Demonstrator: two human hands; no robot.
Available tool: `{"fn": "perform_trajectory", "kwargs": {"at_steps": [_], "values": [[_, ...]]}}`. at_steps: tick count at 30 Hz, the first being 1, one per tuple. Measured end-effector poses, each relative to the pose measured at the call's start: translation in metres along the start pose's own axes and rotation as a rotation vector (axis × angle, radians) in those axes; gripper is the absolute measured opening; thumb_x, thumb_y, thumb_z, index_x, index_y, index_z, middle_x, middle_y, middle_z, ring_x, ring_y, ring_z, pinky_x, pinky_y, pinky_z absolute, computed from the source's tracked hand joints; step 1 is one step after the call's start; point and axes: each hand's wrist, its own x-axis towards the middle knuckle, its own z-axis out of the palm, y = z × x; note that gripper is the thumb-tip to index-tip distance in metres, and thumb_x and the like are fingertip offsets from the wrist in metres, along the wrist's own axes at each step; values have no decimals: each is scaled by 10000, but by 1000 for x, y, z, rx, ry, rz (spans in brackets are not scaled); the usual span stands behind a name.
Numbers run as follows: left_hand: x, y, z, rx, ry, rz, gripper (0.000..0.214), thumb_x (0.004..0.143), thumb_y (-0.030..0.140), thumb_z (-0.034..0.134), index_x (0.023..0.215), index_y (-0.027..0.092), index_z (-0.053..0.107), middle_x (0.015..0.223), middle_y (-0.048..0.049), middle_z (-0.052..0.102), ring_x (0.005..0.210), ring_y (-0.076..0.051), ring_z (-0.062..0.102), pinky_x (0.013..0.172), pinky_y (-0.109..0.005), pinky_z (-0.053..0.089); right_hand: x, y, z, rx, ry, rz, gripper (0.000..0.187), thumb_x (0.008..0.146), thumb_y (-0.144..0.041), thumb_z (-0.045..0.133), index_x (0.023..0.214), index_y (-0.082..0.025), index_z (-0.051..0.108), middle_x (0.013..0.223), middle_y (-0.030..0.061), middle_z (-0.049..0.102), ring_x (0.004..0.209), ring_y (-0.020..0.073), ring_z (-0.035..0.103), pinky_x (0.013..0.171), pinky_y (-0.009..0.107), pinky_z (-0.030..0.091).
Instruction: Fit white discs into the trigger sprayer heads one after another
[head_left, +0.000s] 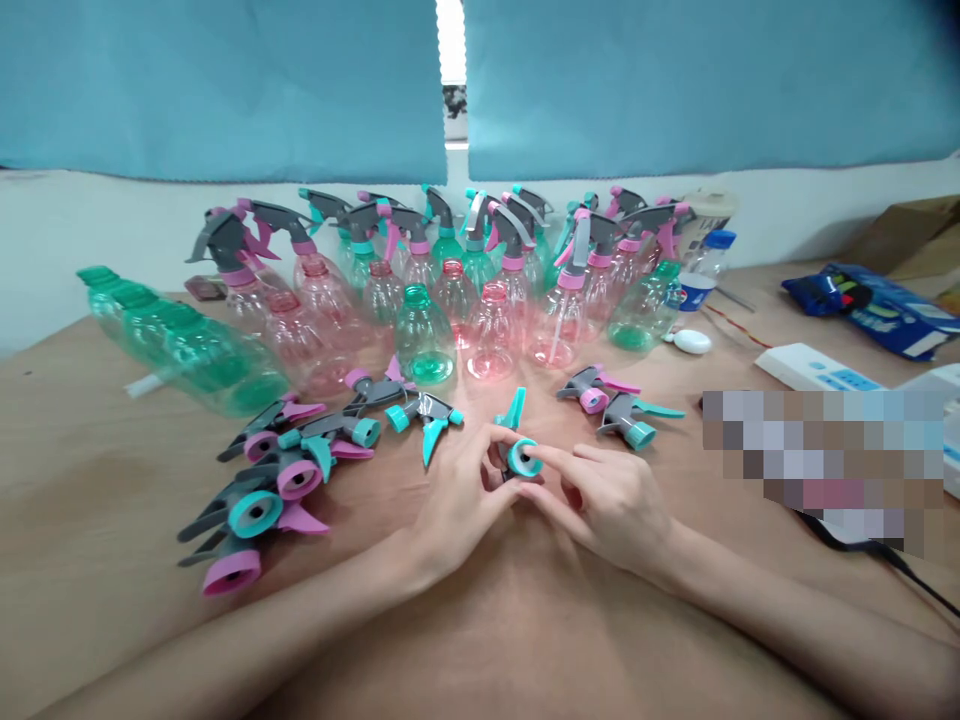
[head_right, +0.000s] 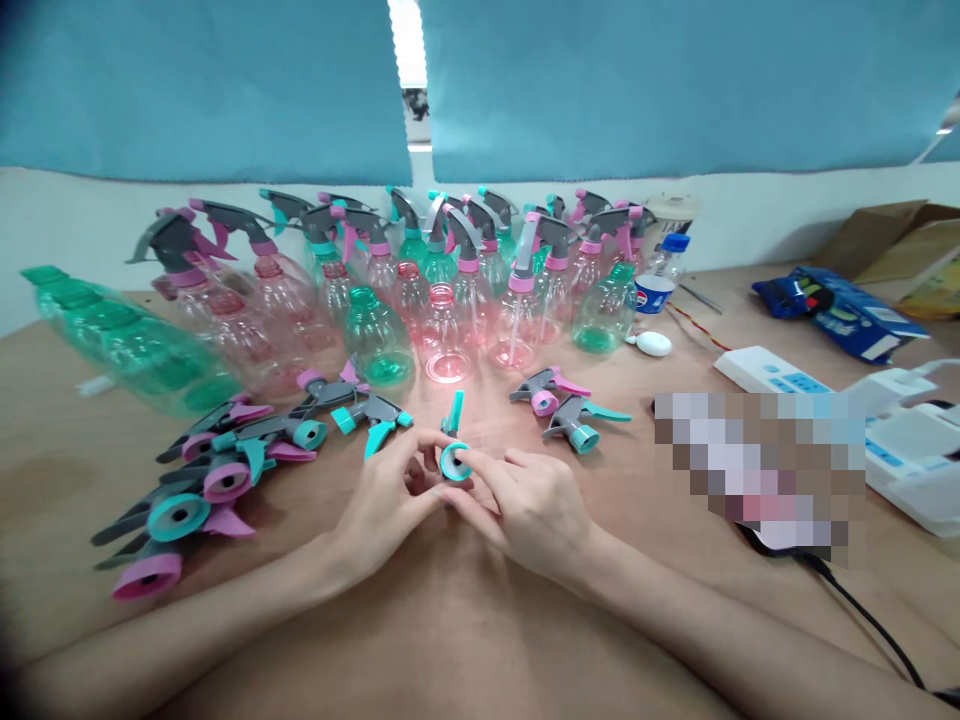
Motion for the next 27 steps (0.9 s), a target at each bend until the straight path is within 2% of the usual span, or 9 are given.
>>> {"fn": "perform_trajectory", "kwargs": {"at_steps": [8,14,22,27], "values": [[1,-2,-1,28,8,31,211,756,159,661,948,217,596,701,42,563,590,-120,522,567,-240,417,-2,5,5,205,-58,49,251,925,-313,483,1060,-131,592,517,-54,535,422,84,484,479,198,372],[1,-3,-1,26,-8,26,237,773,126,638,979,234,596,743,42,582,615,-122,532,589,-248,417,-5,8,11,295,-66,87,197,911,-301,510,1032,-146,516,508,-87,482,405,75,443,451,187,336],[1,-1,-2,47,-46,48,205,793,209,664,987,224,600,792,20,608,633,-133,545,612,-261,419,-3,10,8,447,-157,109,209,899,-284,514,1055,-149,482,504,-101,446,401,72,420,439,179,324],[-1,-2,0,38,-84,62,187,833,281,636,1009,228,599,810,13,596,645,-125,532,594,-239,412,0,15,3,506,-224,137,108,928,-237,453,975,-161,512,583,-47,574,448,76,471,477,187,346]]}}
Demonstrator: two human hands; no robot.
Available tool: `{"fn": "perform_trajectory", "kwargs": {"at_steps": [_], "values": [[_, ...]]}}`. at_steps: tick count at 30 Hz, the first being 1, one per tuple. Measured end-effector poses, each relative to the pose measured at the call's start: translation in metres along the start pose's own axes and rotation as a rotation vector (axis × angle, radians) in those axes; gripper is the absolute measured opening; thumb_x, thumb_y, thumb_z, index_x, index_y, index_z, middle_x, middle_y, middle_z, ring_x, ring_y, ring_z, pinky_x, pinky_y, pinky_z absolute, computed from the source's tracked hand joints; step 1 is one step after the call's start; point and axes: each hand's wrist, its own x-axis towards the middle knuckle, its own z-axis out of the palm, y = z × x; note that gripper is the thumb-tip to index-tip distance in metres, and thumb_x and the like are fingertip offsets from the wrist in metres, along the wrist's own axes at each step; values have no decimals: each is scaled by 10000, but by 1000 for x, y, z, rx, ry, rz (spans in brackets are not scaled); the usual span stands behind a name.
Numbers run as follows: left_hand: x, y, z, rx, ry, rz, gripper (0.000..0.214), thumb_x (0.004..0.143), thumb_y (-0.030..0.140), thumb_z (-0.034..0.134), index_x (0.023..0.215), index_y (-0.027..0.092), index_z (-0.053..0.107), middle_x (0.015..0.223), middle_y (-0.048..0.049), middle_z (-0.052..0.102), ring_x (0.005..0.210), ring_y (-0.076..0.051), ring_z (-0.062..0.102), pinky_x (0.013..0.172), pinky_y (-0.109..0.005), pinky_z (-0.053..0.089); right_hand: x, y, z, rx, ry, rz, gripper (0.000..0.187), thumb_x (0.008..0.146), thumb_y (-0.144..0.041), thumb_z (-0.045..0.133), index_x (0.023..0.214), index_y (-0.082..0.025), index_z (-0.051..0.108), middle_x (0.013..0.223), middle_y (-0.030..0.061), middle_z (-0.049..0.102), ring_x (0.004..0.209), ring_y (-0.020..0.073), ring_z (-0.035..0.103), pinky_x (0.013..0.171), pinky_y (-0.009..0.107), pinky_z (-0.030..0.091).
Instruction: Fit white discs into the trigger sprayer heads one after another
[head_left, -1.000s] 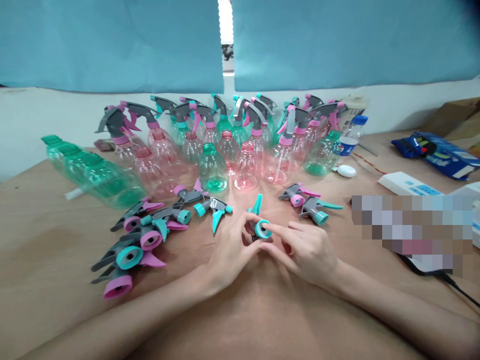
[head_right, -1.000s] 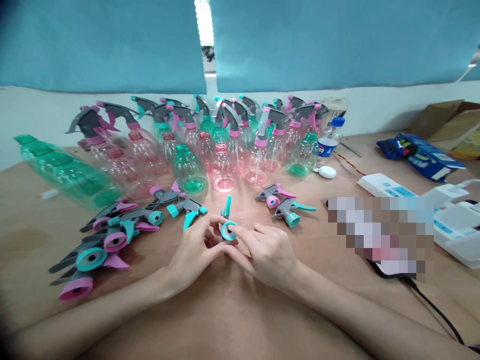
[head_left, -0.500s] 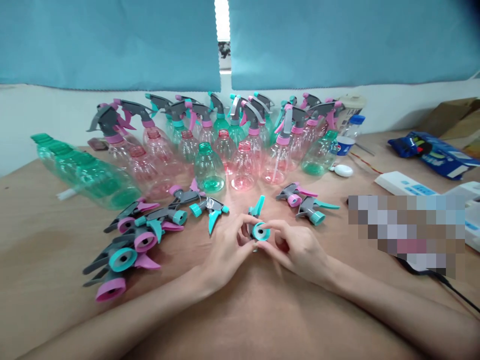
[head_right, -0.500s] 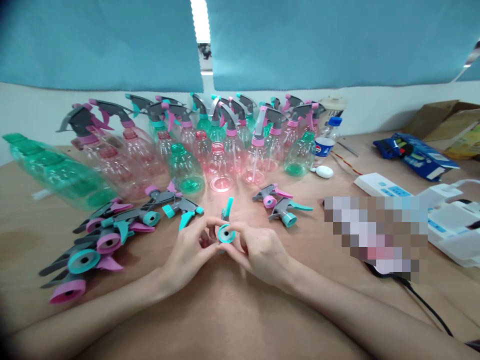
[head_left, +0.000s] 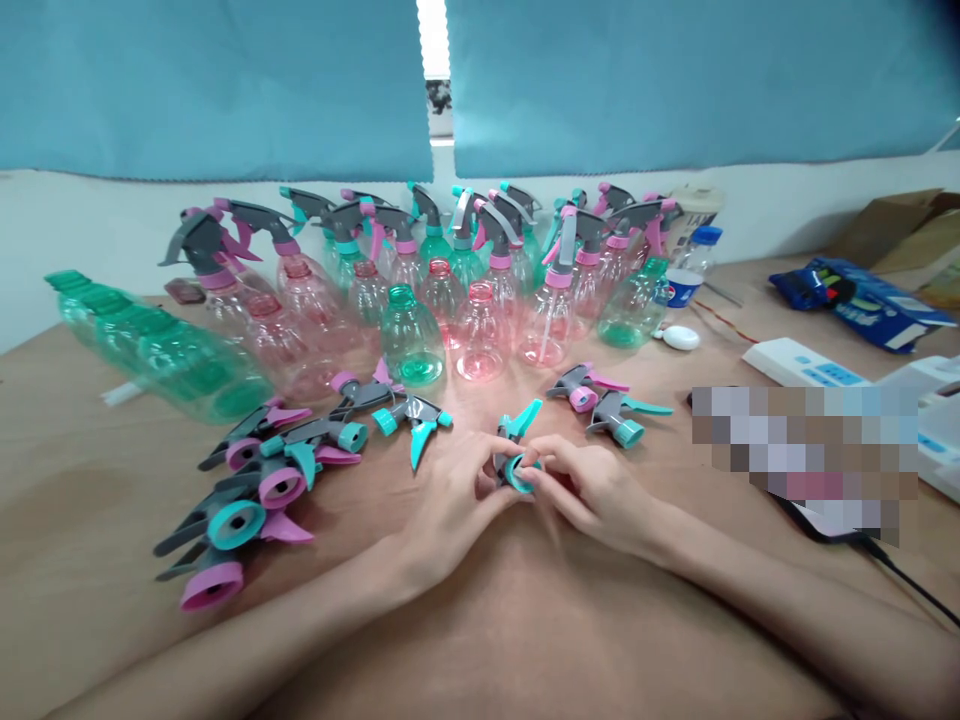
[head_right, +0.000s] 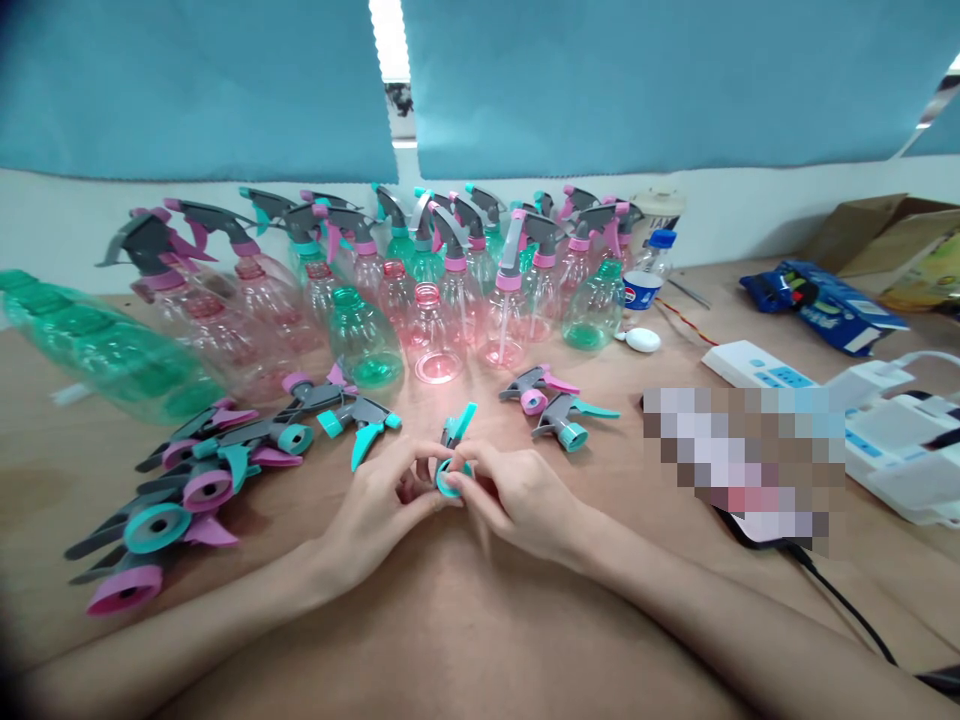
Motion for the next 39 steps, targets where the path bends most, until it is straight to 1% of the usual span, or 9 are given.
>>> {"fn": "perform_trajectory", "kwargs": {"at_steps": [5,8,11,16,20,24,31,35,39], "values": [[1,0,0,-37,-34,-18,202,815,209,651,1012,214,605,815,9,581,627,-111,508,533,-201,387,3,1,-7,-32,-1,-66,114,904,-220,485,953,-166,574,593,-37,584,457,74,494,486,184,360],[1,-1,0,-18,-38,-5,192,816,233,655,999,211,605,787,11,577,612,-112,497,532,-206,383,4,1,-10,-91,-24,-111,144,899,-206,490,1003,-156,577,630,-25,618,471,81,524,497,192,377],[1,-2,1,7,-37,15,197,814,262,662,994,214,598,782,13,570,611,-113,491,532,-211,377,4,2,-13,-154,-65,-148,178,902,-182,478,1045,-149,578,712,9,669,548,107,587,526,211,400],[1,-3,1,-12,-46,47,185,820,192,650,988,222,579,794,25,553,626,-106,488,549,-204,388,3,3,-18,-155,-107,-172,201,938,-192,428,1031,-159,603,801,40,705,662,127,648,572,215,455],[2,-2,1,-10,-43,58,209,797,136,664,969,216,575,799,29,550,632,-102,481,547,-195,387,2,1,-18,-199,-91,-179,225,954,-207,405,1010,-162,619,776,43,701,650,127,651,579,216,477],[2,-2,1,-28,-46,45,239,792,119,662,991,221,579,840,22,557,636,-100,487,544,-193,396,1,3,-14,-241,-47,-225,211,950,-193,415,983,-137,615,733,47,683,614,136,633,540,230,462],[0,-4,2,-19,-53,9,294,794,106,644,1048,235,573,860,19,568,657,-110,498,575,-213,407,1,5,-9,-189,-56,-157,253,974,-228,350,977,-141,588,815,52,700,695,148,662,578,239,477],[1,-3,2,-7,-71,3,280,800,115,638,1049,222,570,859,17,574,674,-118,504,578,-222,396,1,5,-9,-152,-52,-130,243,974,-246,358,979,-146,579,814,48,697,700,155,655,594,247,476],[1,-3,1,12,-84,5,276,794,141,658,1044,224,574,848,22,575,669,-117,498,574,-224,376,1,2,-8,-102,-16,-119,236,978,-235,360,922,-156,576,774,32,684,650,127,631,559,218,448]]}}
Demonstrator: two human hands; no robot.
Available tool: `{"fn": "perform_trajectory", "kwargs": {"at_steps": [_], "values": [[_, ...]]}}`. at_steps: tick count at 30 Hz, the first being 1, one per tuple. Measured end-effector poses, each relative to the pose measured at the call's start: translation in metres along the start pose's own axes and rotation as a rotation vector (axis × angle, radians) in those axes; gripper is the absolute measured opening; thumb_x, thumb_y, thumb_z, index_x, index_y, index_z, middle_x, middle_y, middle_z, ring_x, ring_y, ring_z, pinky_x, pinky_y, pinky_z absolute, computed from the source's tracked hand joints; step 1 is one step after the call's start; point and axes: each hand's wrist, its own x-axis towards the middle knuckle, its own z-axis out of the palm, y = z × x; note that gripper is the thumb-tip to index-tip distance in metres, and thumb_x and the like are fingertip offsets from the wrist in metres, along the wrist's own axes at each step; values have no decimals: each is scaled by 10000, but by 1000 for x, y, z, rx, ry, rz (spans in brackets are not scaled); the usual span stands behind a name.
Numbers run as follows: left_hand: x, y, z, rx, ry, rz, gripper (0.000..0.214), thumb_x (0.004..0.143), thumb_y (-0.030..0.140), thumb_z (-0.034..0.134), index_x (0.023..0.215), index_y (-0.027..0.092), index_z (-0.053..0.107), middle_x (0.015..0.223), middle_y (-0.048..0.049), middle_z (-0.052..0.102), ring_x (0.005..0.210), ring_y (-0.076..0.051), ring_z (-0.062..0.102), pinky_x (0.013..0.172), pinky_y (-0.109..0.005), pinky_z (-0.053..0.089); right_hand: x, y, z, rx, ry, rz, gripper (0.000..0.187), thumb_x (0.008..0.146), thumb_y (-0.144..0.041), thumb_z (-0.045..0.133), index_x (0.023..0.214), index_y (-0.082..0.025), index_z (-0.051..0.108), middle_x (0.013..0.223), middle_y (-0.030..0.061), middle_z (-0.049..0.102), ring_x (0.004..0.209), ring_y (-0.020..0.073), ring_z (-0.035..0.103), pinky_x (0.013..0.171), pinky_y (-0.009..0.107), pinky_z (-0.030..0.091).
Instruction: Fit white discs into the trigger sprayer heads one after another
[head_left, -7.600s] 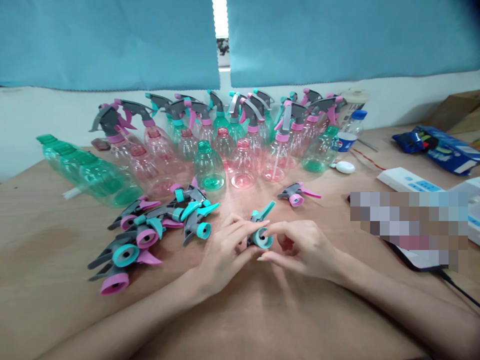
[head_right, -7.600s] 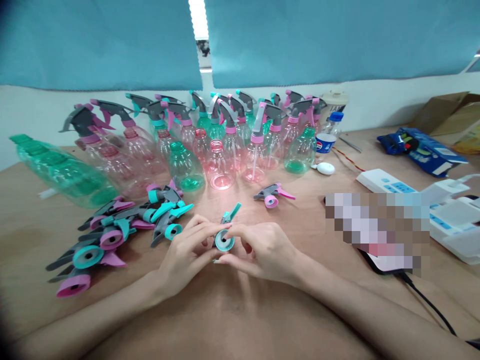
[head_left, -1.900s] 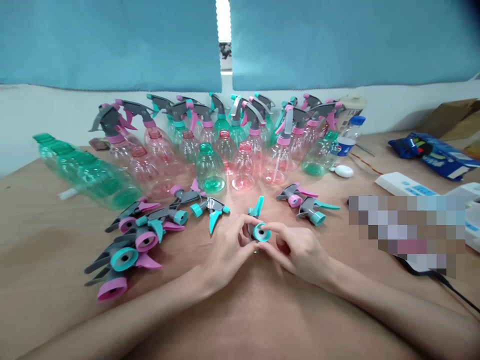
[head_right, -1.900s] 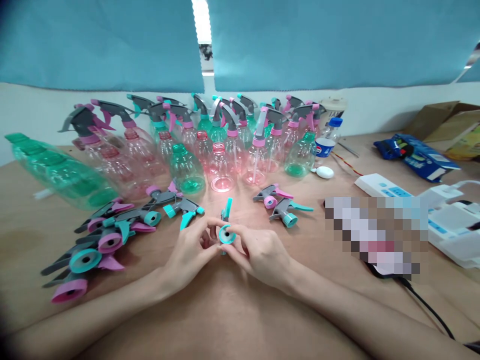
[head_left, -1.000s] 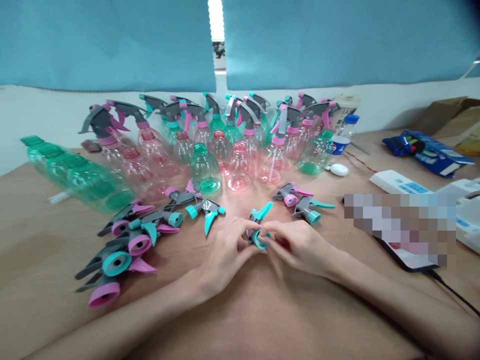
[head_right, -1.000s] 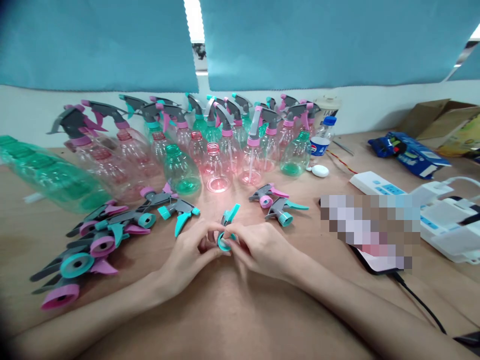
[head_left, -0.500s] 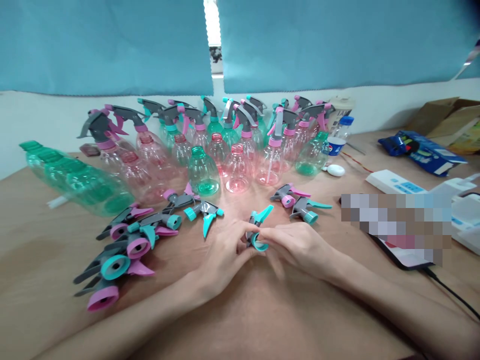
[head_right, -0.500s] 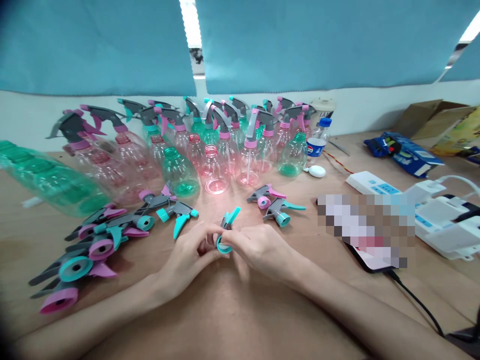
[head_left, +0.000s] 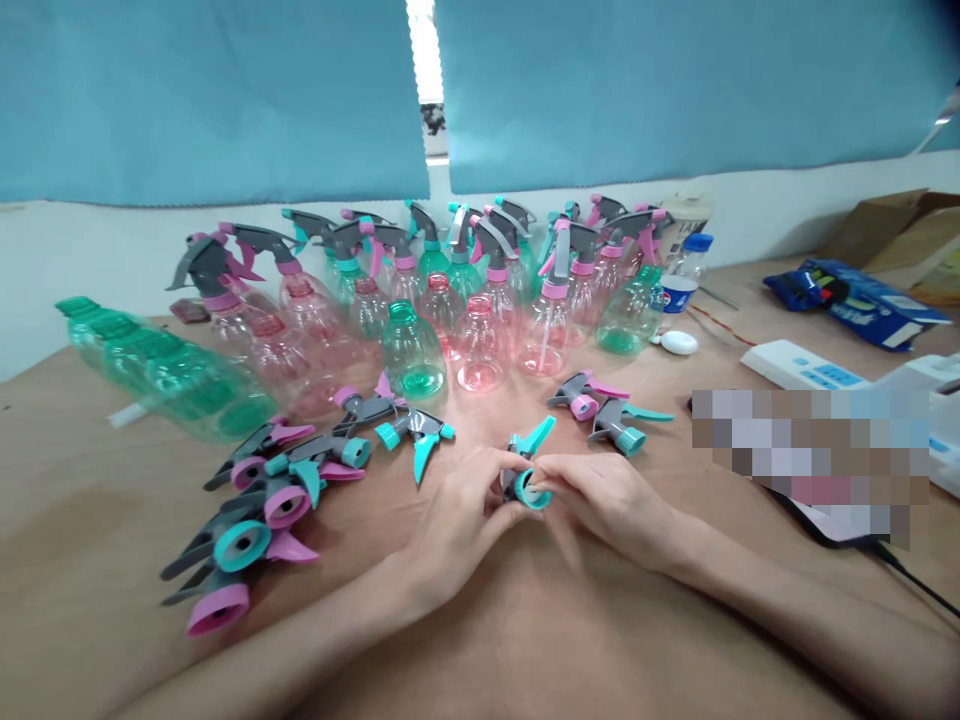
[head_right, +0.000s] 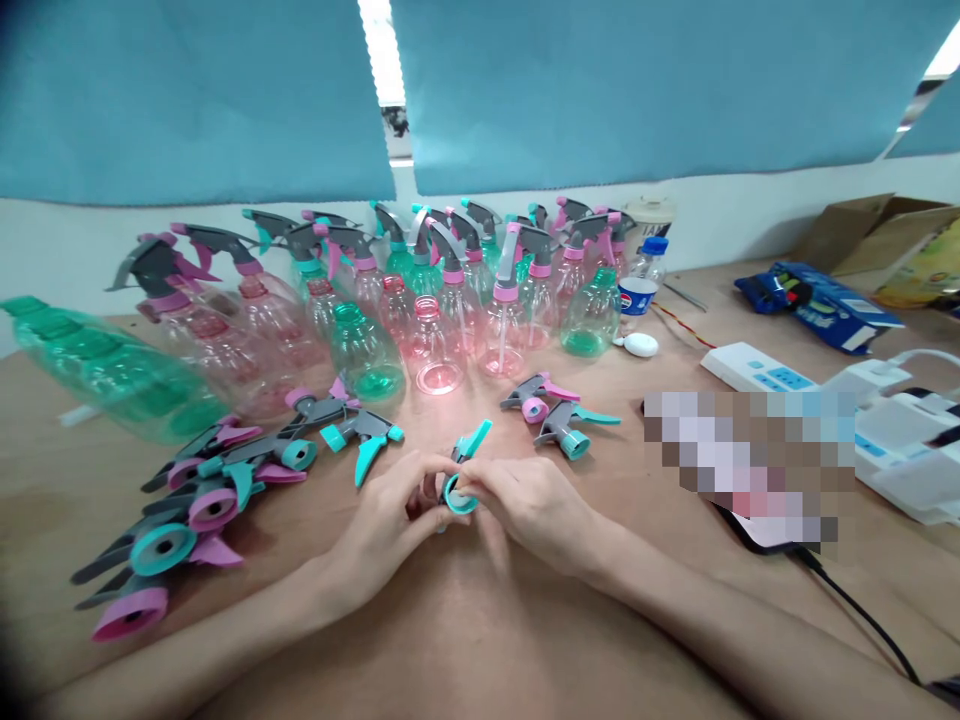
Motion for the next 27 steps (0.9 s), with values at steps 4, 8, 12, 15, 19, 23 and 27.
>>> {"fn": "perform_trajectory", "kwargs": {"at_steps": [4,8,12,15,19,23,27], "values": [[2,0,-3,20,29,-51,251,792,143,652,1014,238,584,810,30,582,675,-123,498,585,-228,370,3,-10,-10,-33,121,-75,281,984,-257,344,851,-164,573,670,13,649,587,117,603,530,210,426],[4,2,-6,-25,42,-103,209,788,175,653,975,253,604,771,39,591,664,-123,505,585,-225,376,5,-15,-21,-17,190,-16,249,969,-229,378,845,-175,586,703,8,668,597,103,617,541,189,445],[3,4,-5,-128,41,-148,242,759,175,670,982,247,609,747,47,591,614,-107,511,566,-219,398,2,-10,-13,29,270,-20,137,942,-190,439,925,-188,574,773,15,680,641,107,607,571,197,458],[2,4,-3,-185,38,-158,256,726,170,698,957,232,608,709,54,584,582,-100,523,544,-215,408,1,-7,-5,31,255,-65,115,925,-156,456,954,-182,565,746,18,653,635,122,554,543,219,426],[2,2,-2,-255,47,-163,253,715,202,723,934,219,596,700,56,581,566,-97,528,529,-214,426,2,-6,-2,-19,250,-142,108,894,-116,497,950,-163,575,690,17,622,596,132,493,503,237,360],[1,1,-3,-299,47,-167,234,734,239,720,928,214,591,750,39,600,594,-104,545,535,-216,448,1,-6,0,27,246,-129,111,863,-95,538,940,-153,592,703,19,637,585,121,485,533,241,375],[2,3,-4,-315,62,-171,213,745,261,713,909,201,591,760,27,609,594,-104,543,523,-213,450,0,-4,-1,47,204,-81,60,857,-164,571,891,-161,620,627,2,603,553,116,480,512,241,361]]}}
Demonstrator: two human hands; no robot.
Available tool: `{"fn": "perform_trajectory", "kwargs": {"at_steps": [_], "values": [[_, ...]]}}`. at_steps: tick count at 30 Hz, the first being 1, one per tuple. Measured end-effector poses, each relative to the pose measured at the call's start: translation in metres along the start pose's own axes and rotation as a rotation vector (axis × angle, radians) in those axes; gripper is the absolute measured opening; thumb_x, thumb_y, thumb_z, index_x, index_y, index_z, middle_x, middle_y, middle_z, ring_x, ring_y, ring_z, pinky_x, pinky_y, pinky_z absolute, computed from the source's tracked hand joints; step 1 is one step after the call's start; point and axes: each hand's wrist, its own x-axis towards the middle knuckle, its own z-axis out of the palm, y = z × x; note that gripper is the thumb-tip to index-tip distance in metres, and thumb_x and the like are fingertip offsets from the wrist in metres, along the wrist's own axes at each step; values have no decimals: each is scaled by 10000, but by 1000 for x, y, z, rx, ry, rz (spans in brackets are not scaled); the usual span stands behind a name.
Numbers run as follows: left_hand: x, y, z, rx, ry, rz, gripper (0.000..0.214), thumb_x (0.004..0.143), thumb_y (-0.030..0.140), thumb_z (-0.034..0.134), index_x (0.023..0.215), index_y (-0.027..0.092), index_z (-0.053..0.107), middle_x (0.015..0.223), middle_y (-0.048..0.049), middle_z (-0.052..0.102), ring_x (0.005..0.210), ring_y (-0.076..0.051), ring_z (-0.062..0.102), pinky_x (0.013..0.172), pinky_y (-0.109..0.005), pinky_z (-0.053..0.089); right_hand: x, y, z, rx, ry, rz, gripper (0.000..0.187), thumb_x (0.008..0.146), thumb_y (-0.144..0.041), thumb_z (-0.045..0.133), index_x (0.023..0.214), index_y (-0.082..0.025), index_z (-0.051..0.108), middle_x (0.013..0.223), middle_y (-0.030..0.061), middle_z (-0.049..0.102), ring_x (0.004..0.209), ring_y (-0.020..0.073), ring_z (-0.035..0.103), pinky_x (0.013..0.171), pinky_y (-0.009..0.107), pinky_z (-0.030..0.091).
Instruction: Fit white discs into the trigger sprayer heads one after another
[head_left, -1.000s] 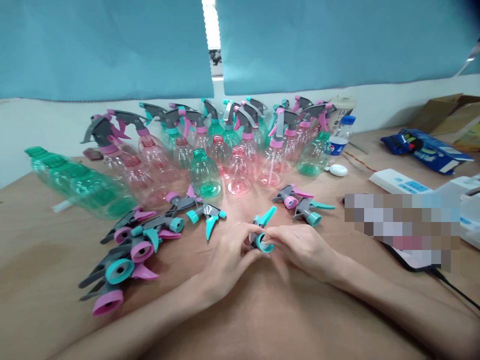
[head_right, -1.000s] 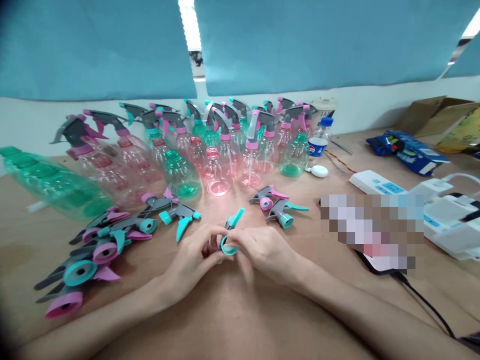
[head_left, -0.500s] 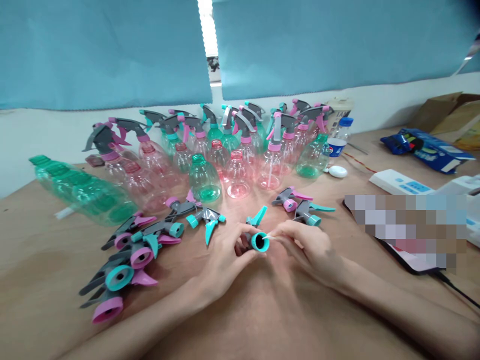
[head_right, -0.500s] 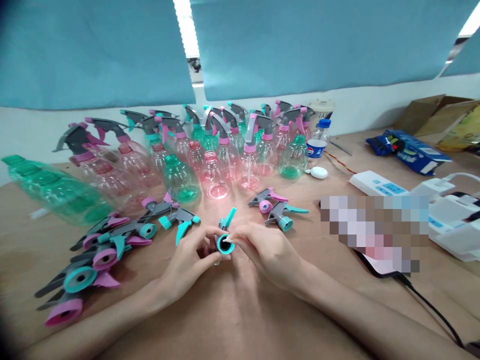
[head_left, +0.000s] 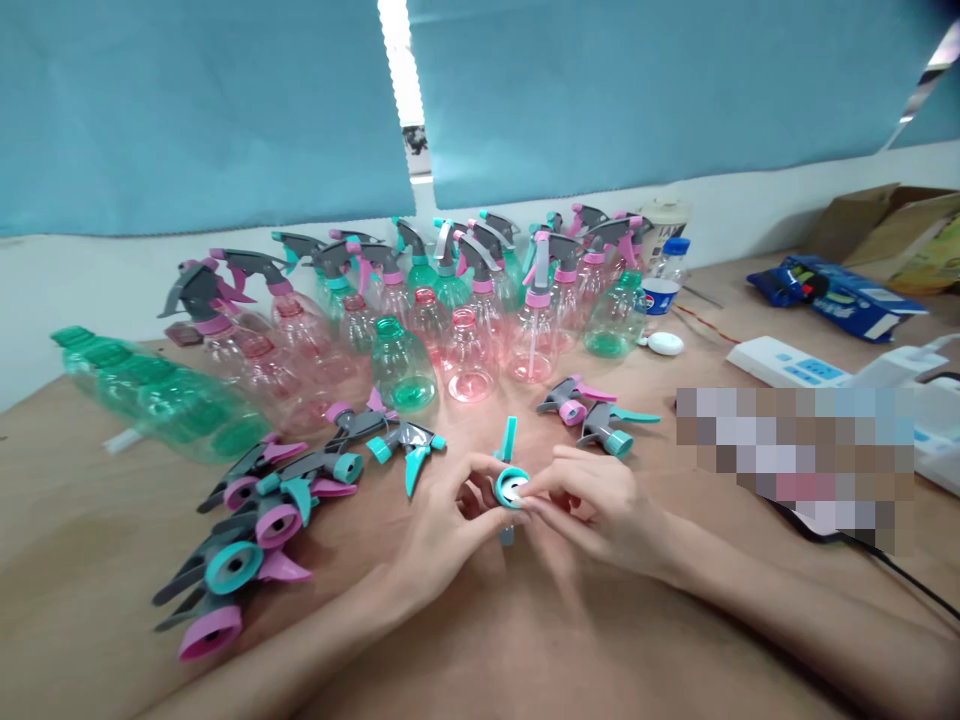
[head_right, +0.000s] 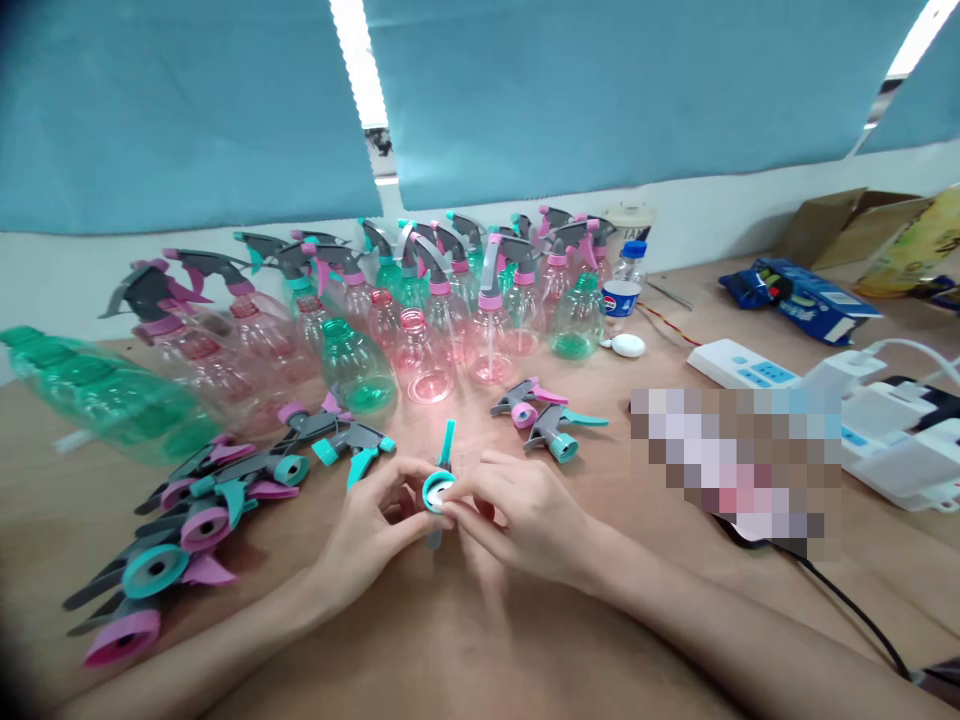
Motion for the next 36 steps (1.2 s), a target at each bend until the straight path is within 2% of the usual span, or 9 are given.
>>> {"fn": "perform_trajectory", "kwargs": {"at_steps": [6,11,17,22,25,31,36], "values": [[0,3,0,7,10,6,235,722,250,731,909,189,602,777,11,631,612,-118,571,546,-227,478,2,-1,-5,49,-42,70,98,868,-188,537,856,-167,632,601,-5,570,538,109,478,493,233,363],[-1,3,1,90,21,82,220,740,214,707,939,206,615,722,26,626,584,-115,572,539,-224,470,4,-2,-10,95,-87,157,116,813,-141,561,915,-165,610,709,-1,605,563,91,514,504,205,393],[-2,2,2,265,51,172,241,752,212,702,984,212,638,691,23,601,569,-114,534,507,-210,413,6,-3,-15,3,-200,198,132,811,-181,566,925,-181,634,670,-9,598,612,107,535,535,204,394],[-3,3,0,355,55,227,250,763,196,700,1004,223,641,708,19,565,620,-127,514,548,-217,402,7,-3,-17,-40,-241,223,153,799,-207,593,943,-203,645,645,-36,610,551,86,527,520,197,366],[-3,3,-1,364,30,239,235,791,206,677,1021,225,630,749,14,558,630,-122,508,569,-220,406,7,-3,-18,-88,-239,201,151,801,-212,593,940,-213,652,622,-50,617,516,77,527,504,193,352],[-2,1,1,348,-12,227,270,807,226,665,1068,249,601,808,14,559,620,-108,498,560,-207,405,6,-2,-18,-202,-186,97,137,857,-231,545,905,-202,670,653,-13,663,552,101,583,497,202,364],[-1,0,1,349,-10,226,277,800,183,664,1061,249,595,808,21,556,630,-109,496,564,-206,404,6,-4,-16,-209,-136,60,141,865,-229,543,906,-192,672,682,4,688,557,110,600,504,208,384]]}}
